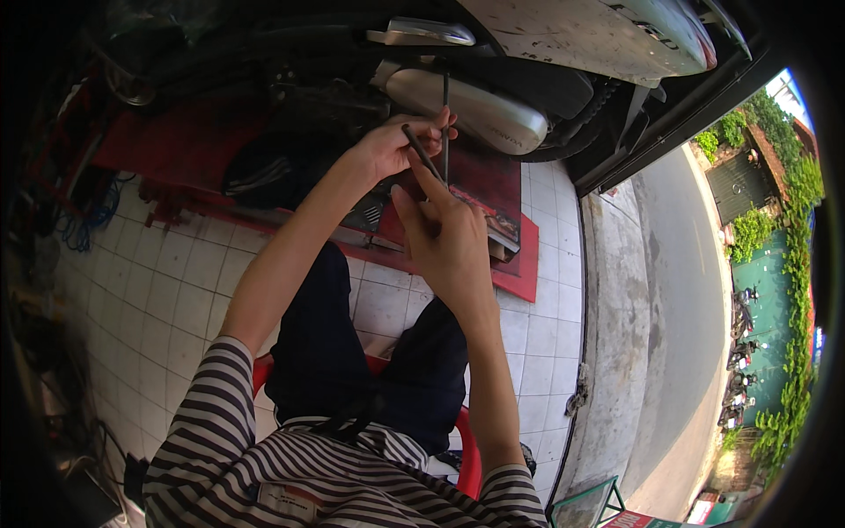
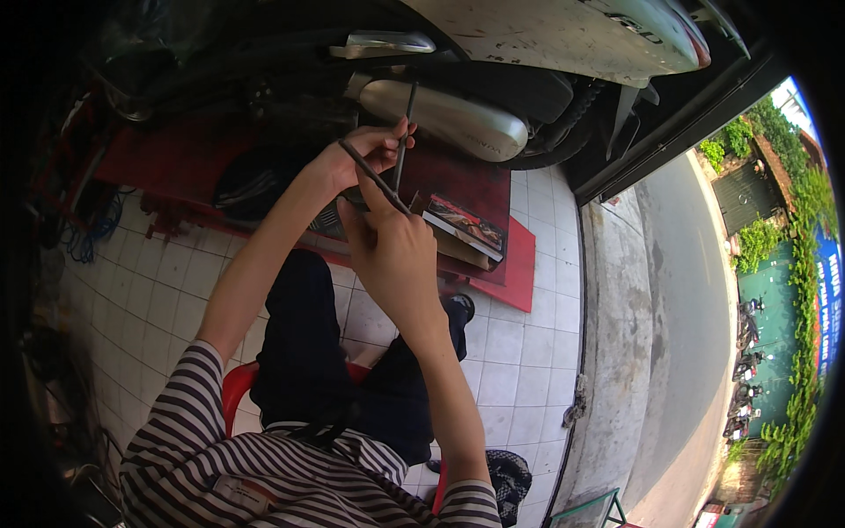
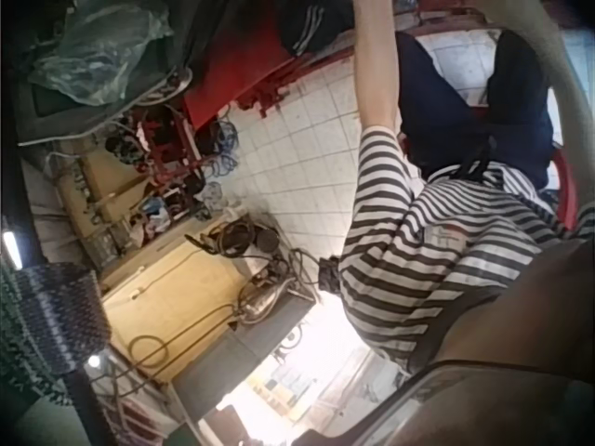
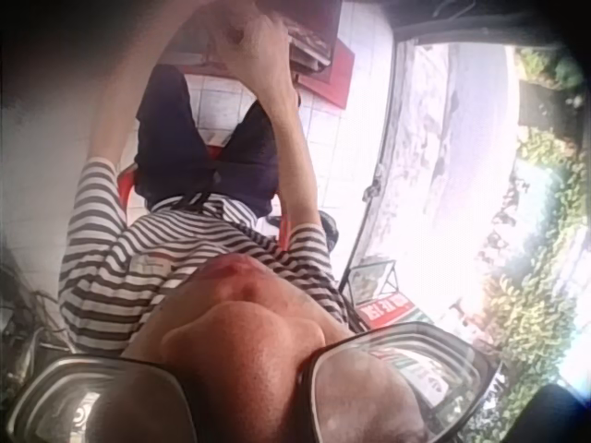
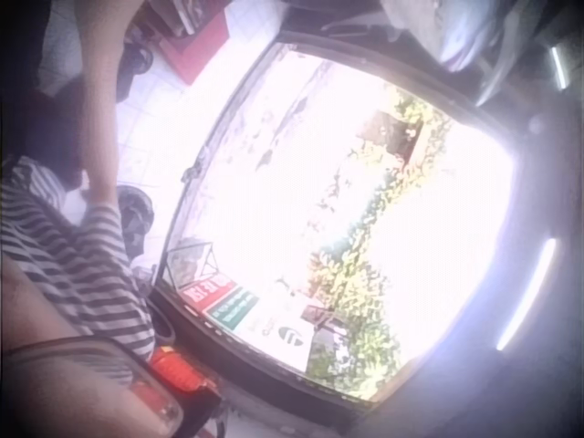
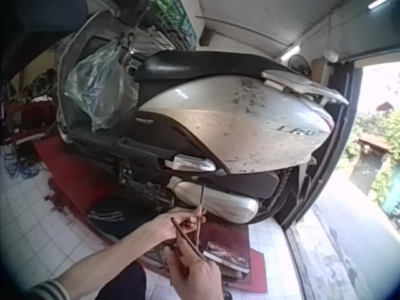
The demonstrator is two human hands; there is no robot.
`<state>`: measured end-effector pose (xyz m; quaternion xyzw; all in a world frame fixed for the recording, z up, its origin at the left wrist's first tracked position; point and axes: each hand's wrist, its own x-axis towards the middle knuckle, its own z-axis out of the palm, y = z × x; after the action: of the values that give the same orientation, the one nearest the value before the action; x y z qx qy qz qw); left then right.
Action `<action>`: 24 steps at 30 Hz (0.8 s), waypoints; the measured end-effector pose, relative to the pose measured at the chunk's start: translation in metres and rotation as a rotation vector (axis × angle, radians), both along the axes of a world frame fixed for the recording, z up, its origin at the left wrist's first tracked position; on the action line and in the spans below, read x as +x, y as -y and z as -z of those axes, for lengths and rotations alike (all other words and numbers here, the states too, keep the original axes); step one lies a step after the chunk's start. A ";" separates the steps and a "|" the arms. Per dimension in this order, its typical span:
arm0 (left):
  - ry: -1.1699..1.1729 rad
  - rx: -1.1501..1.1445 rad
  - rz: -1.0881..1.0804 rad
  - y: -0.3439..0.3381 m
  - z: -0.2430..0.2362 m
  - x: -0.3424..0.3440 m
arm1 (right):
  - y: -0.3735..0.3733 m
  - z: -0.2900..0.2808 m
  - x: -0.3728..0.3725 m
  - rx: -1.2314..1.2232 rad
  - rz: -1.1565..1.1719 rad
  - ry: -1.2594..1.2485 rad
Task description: The person uses a T-handle socket wrench to unscrew several bolts from the side panel of a scooter while sitting on a chair.
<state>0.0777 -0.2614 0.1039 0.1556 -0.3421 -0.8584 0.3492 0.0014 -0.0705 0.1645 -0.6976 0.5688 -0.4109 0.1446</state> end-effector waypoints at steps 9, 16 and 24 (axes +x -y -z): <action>-0.118 0.095 0.060 -0.006 -0.004 0.002 | -0.016 0.011 -0.031 0.025 0.359 -0.126; -0.275 0.262 0.139 0.012 0.013 0.000 | -0.008 0.038 0.006 0.257 -0.031 -0.077; -0.120 0.176 0.070 0.005 0.009 -0.004 | -0.004 -0.010 -0.007 -0.182 0.148 -0.056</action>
<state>0.0738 -0.2661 0.0946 0.1221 -0.2490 -0.9046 0.3237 -0.0051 -0.0667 0.1746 -0.6753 0.5830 -0.4505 0.0341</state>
